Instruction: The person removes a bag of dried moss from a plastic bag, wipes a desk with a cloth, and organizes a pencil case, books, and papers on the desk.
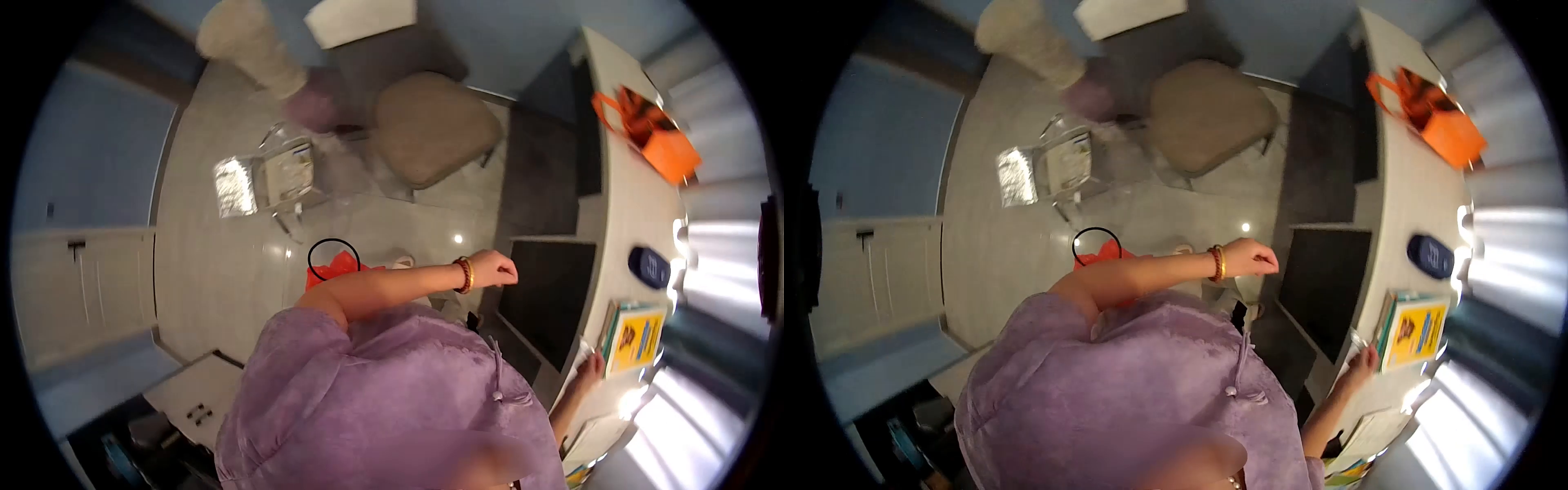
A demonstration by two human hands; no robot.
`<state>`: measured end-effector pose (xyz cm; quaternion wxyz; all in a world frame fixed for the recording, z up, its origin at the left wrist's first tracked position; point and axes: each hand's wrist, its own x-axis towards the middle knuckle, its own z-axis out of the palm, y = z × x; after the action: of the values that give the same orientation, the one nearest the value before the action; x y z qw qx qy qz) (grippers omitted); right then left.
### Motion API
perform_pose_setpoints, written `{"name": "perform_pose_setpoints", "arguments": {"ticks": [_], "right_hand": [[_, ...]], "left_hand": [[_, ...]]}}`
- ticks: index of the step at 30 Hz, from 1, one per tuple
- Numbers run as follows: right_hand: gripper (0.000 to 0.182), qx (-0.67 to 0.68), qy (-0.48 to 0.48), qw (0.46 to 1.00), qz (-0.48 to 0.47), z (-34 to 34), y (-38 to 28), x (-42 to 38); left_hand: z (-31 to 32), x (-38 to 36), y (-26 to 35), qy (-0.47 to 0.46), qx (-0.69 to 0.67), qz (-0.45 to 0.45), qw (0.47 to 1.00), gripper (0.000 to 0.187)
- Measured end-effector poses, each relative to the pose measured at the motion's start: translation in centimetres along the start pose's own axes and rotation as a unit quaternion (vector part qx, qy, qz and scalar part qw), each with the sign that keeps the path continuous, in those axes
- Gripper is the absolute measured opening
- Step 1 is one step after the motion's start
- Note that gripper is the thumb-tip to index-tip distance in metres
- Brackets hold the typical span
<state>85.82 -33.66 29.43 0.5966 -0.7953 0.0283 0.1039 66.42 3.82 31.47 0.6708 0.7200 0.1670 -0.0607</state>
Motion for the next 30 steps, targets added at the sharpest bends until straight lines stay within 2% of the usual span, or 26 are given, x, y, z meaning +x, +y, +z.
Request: {"name": "perform_pose_setpoints", "arguments": {"ticks": [1,2,4,5,7,10,11,12,13,15,18,21,23,24,26,28,30], "right_hand": [[0.016,0.064,-0.065,0.995,0.038,8.3,-3.5,-2.2],[0.016,0.069,-0.137,0.986,0.057,15.3,-5.9,-4.6],[0.010,0.027,-0.304,0.951,0.051,25.1,-9.2,-8.4],[0.008,0.008,-0.389,0.921,0.013,28.9,-9.8,-9.5],[0.010,-0.042,-0.487,0.872,-0.027,34.7,-11.6,-12.2],[0.016,-0.060,-0.566,0.819,-0.073,40.3,-11.9,-14.1],[0.016,-0.062,-0.575,0.813,-0.069,41.8,-12.1,-15.0],[0.017,-0.025,-0.574,0.818,-0.025,42.9,-12.7,-16.0],[0.019,0.010,-0.574,0.819,0.016,43.7,-13.3,-16.6],[0.020,0.003,-0.601,0.799,0.040,45.7,-12.1,-15.8],[0.020,-0.014,-0.624,0.776,0.091,47.6,-10.0,-14.0],[0.019,-0.038,-0.585,0.801,0.118,48.6,-10.0,-13.6],[0.018,-0.049,-0.563,0.817,0.110,48.5,-9.8,-12.8],[0.017,-0.060,-0.540,0.832,0.108,48.3,-9.6,-12.5],[0.016,-0.058,-0.497,0.857,0.123,47.6,-9.8,-12.6],[0.015,-0.065,-0.454,0.878,0.136,46.8,-9.1,-13.0],[0.015,-0.064,-0.429,0.889,0.148,45.8,-8.4,-13.9]], "left_hand": [[-0.8,-0.9,-0.8,0.011,-0.063,-0.001,0.998,0.023],[-2.4,-2.0,-1.1,0.000,-0.104,-0.020,0.994,0.027],[-4.7,-3.7,-1.2,0.040,-0.162,-0.038,0.985,0.034],[-6.2,-4.5,-1.6,0.056,-0.170,-0.039,0.983,0.034],[-8.7,-5.9,-2.6,0.113,-0.275,-0.023,0.955,0.039],[-12.3,-7.8,-5.8,0.230,-0.343,-0.008,0.911,0.030],[-13.5,-8.5,-7.1,0.239,-0.347,-0.012,0.907,0.030],[-14.5,-9.5,-8.2,0.282,-0.360,-0.022,0.889,0.025],[-15.2,-10.6,-9.0,0.326,-0.371,-0.030,0.869,0.021],[-17.7,-13.5,-10.4,0.378,-0.428,-0.086,0.817,0.015],[-21.2,-16.8,-21.8,0.452,-0.546,-0.058,0.703,0.014],[-26.3,-21.5,-27.1,0.557,-0.566,-0.075,0.604,0.016],[-29.6,-24.1,-29.5,0.588,-0.559,-0.096,0.577,0.022],[-31.4,-25.0,-30.8,0.582,-0.560,-0.100,0.581,0.022],[-35.1,-26.9,-33.6,0.643,-0.589,-0.101,0.479,0.026],[-39.1,-29.1,-38.1,0.633,-0.532,-0.141,0.544,0.031],[-41.4,-31.0,-38.8,0.649,-0.521,-0.155,0.532,0.035]]}}
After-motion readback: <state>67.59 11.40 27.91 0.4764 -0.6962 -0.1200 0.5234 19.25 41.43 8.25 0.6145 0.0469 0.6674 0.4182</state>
